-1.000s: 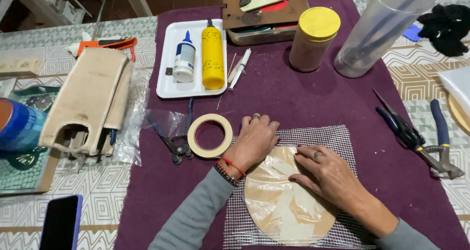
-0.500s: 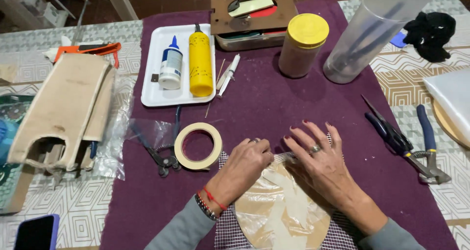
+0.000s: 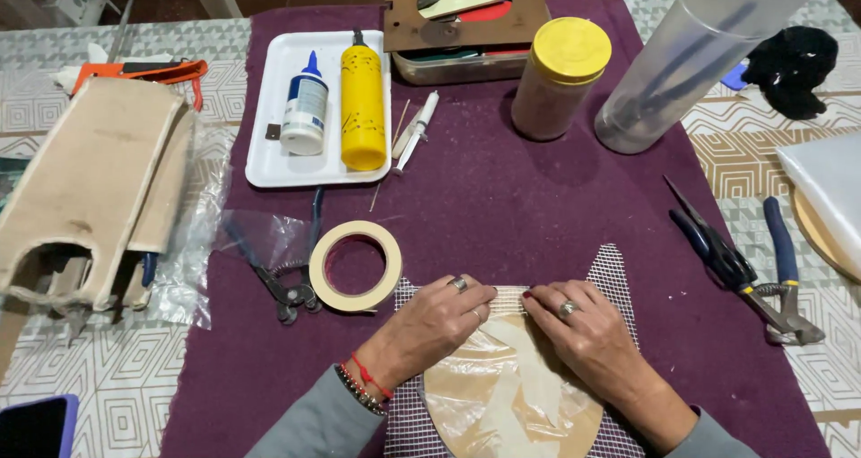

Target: Applying white mesh and masking tape to a circular base on a workshop table.

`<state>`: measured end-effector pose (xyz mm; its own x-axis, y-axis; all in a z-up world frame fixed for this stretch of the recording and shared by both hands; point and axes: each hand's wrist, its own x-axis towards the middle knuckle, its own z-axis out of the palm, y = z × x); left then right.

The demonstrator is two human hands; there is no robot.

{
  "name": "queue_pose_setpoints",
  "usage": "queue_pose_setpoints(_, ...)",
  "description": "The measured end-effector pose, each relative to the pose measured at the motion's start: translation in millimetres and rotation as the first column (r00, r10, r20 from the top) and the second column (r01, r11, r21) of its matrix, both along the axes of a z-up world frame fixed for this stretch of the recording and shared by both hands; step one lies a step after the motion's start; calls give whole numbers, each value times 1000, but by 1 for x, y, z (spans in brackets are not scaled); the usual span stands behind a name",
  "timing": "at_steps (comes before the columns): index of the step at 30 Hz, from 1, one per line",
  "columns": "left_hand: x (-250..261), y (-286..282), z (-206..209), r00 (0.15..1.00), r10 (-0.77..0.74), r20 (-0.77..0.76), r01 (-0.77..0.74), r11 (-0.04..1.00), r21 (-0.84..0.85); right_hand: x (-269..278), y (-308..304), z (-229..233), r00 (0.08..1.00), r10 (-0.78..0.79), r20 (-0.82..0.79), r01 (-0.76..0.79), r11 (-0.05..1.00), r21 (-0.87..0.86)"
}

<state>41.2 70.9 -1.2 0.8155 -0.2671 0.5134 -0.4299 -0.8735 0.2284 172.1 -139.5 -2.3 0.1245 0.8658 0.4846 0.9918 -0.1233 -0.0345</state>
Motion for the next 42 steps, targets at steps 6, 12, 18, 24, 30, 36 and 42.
queue_pose_setpoints(6, -5, 1, 6, 998, -54, -41, 55, 998, 32, 1, -3, -5, 1000, -10, 1, 10, 1000, 0)
queue_pose_setpoints(12, -10, -1, 13, 994, -9, -111, 18, 997, 78, 10, -4, -8, 1000, 22, 20, -19, 994, -107)
queue_pose_setpoints(18, -12, -6, 7, 989, 27, -145, -15, 996, 84, 10, -8, -2, 995, 51, 83, -33, 978, -206)
queue_pose_setpoints(24, -14, -4, 20, 972, -32, -234, 54, 994, 91, 14, -15, -4, 999, 38, -2, -37, 972, -232)
queue_pose_setpoints(30, -18, -23, 16, 946, 35, -321, -22, 999, 43, 10, -26, -2, 997, 55, 57, -41, 973, -227)
queue_pose_setpoints(36, -14, -40, 4, 936, 122, -331, -79, 987, 142, 6, -43, -13, 1000, -8, 20, 12, 978, -206)
queue_pose_setpoints(42, -13, -40, -5, 898, 147, -414, -116, 988, 100, -4, -53, -3, 985, -53, -165, 26, 986, -166)
